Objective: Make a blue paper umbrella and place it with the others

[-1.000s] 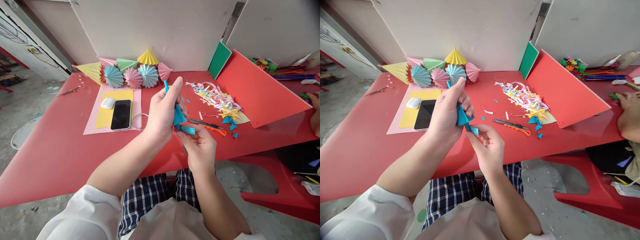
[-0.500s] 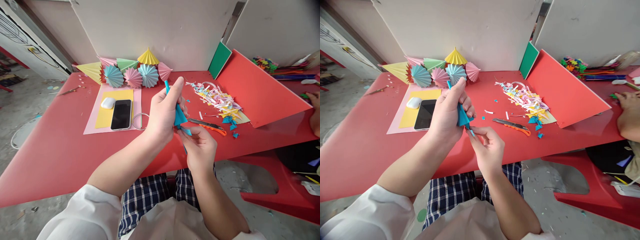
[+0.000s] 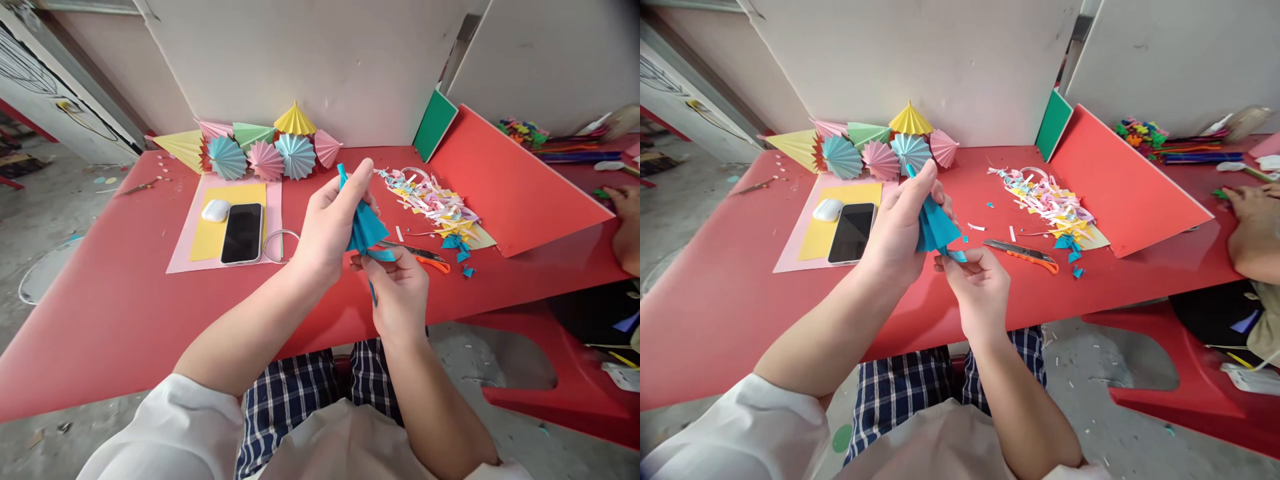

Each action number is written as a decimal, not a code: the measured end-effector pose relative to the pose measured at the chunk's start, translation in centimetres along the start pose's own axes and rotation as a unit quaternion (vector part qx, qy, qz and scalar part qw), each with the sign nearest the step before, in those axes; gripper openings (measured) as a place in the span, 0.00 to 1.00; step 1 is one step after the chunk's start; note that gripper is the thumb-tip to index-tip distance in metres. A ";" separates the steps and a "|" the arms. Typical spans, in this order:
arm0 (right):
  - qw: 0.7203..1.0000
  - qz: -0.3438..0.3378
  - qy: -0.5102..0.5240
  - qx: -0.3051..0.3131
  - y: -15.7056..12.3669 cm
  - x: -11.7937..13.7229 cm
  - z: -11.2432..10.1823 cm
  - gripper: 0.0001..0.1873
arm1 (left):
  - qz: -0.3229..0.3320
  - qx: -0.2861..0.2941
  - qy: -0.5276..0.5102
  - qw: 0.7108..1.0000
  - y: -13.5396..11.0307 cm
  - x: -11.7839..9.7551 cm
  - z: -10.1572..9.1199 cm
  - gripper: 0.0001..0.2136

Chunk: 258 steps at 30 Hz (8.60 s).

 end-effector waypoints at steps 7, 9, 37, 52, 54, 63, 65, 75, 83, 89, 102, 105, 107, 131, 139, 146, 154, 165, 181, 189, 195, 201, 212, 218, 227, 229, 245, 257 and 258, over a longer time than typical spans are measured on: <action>0.995 0.081 0.056 -0.032 2.1 0.1 -0.8 0.04 | 0.010 -0.069 -0.038 0.997 -0.1 1.3 -1.9 0.12; 0.993 0.094 0.069 -0.035 2.7 0.0 -0.8 0.04 | -0.008 -0.082 -0.026 0.996 -0.9 3.0 -2.5 0.09; 0.986 0.068 -0.003 0.153 8.2 -4.2 2.7 0.07 | 0.008 -0.159 -0.037 0.987 0.4 5.7 -7.7 0.08; 0.967 0.178 0.082 0.165 10.4 -5.3 2.0 0.11 | -0.108 -0.044 0.064 0.991 -1.0 9.6 -3.8 0.09; 0.967 0.166 0.091 0.168 10.7 -5.3 1.9 0.10 | -0.116 -0.054 0.062 0.990 -1.1 9.9 -3.8 0.09; 0.972 0.146 0.082 0.167 10.8 -5.4 2.0 0.09 | -0.098 -0.074 0.056 0.991 -1.2 10.2 -3.8 0.07; 0.972 0.144 0.086 0.167 10.7 -5.4 2.0 0.09 | -0.096 -0.078 0.061 0.990 -1.3 10.2 -3.8 0.07; 0.985 0.126 0.054 0.102 11.7 -5.2 0.1 0.22 | -0.076 -0.116 -0.013 0.990 -0.8 9.9 -4.7 0.08; 0.977 0.068 -0.151 0.136 8.5 -6.2 1.8 0.17 | -0.017 -0.230 -0.035 0.972 0.0 8.8 -7.6 0.11; 0.980 0.045 -0.153 0.121 7.1 -6.8 2.3 0.11 | -0.017 -0.234 -0.016 0.972 -0.1 8.8 -7.6 0.10; 0.973 -0.034 -0.179 0.140 7.2 -7.0 2.0 0.07 | -0.008 -0.225 -0.016 0.974 0.0 9.0 -7.4 0.08; 0.968 -0.056 -0.199 0.142 7.2 -6.6 2.1 0.06 | -0.003 -0.218 -0.009 0.976 0.1 9.0 -7.3 0.08; 0.961 -0.078 -0.223 0.142 7.2 -6.2 2.2 0.05 | -0.001 -0.216 0.000 0.976 0.0 8.9 -7.3 0.08; 0.970 -0.038 -0.188 0.148 7.2 -6.0 2.2 0.07 | 0.073 -0.252 0.203 0.943 -0.8 7.2 -7.3 0.07; 0.985 0.058 -0.084 0.136 7.5 -7.1 2.1 0.06 | 0.063 -0.255 0.188 0.947 -0.7 7.3 -7.3 0.06; 0.984 0.115 -0.035 0.132 7.7 -7.8 2.0 0.07 | 0.046 -0.244 0.122 0.961 -0.5 7.8 -7.5 0.07; 0.983 0.104 -0.057 0.139 7.6 -7.6 2.0 0.07 | 0.034 -0.239 0.109 0.964 -0.4 7.9 -7.6 0.08; 0.956 -0.054 -0.246 0.151 7.0 -5.6 2.4 0.06 | 0.056 -0.260 0.207 0.942 -0.8 7.5 -7.5 0.07; 0.976 0.022 -0.146 0.158 7.4 -7.0 2.2 0.10 | 0.063 -0.241 0.168 0.954 -0.9 7.8 -7.0 0.09; 0.986 0.049 -0.109 0.114 7.6 -7.3 1.8 0.09 | 0.043 -0.203 0.097 0.973 -0.6 8.3 -6.5 0.09; 0.988 0.037 -0.105 0.108 7.8 -7.1 1.6 0.07 | 0.040 -0.188 0.075 0.979 -0.5 8.4 -6.2 0.09; 0.981 0.018 -0.150 0.126 8.0 -7.4 1.5 0.08 | -0.016 -0.181 -0.007 0.983 0.0 9.3 -6.5 0.10; 0.971 0.002 -0.180 0.155 7.9 -6.7 2.0 0.07 | -0.052 -0.155 -0.116 0.980 0.7 10.2 -6.8 0.09; 0.978 0.026 -0.164 0.125 8.1 -6.7 1.7 0.08 | -0.059 -0.144 -0.120 0.981 0.6 10.3 -6.4 0.10; 0.965 -0.016 -0.217 0.145 7.9 -6.6 1.7 0.09 | -0.073 -0.153 -0.119 0.978 0.4 10.1 -6.5 0.08; 0.955 -0.048 -0.249 0.155 7.8 -6.2 1.9 0.08 | -0.075 -0.156 -0.124 0.977 0.4 10.1 -6.5 0.07; 0.946 -0.067 -0.269 0.170 7.7 -5.9 2.1 0.08 | -0.060 -0.170 -0.083 0.980 0.3 10.0 -6.9 0.08; 0.936 -0.081 -0.294 0.172 7.5 -5.2 2.6 0.07 | -0.009 -0.204 -0.012 0.979 0.1 9.5 -7.1 0.07; 0.935 -0.084 -0.296 0.175 7.4 -5.2 2.6 0.07 | -0.004 -0.210 -0.001 0.978 0.1 9.4 -7.1 0.06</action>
Point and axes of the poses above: each hand's wrist, its own y-axis towards the middle knuckle, its own z-axis out of the palm, x = y × z, the point moved 6 cm from there along y, towards the middle knuckle, and after that the axes turned 7 degrees about y, right-handed, at the moved point
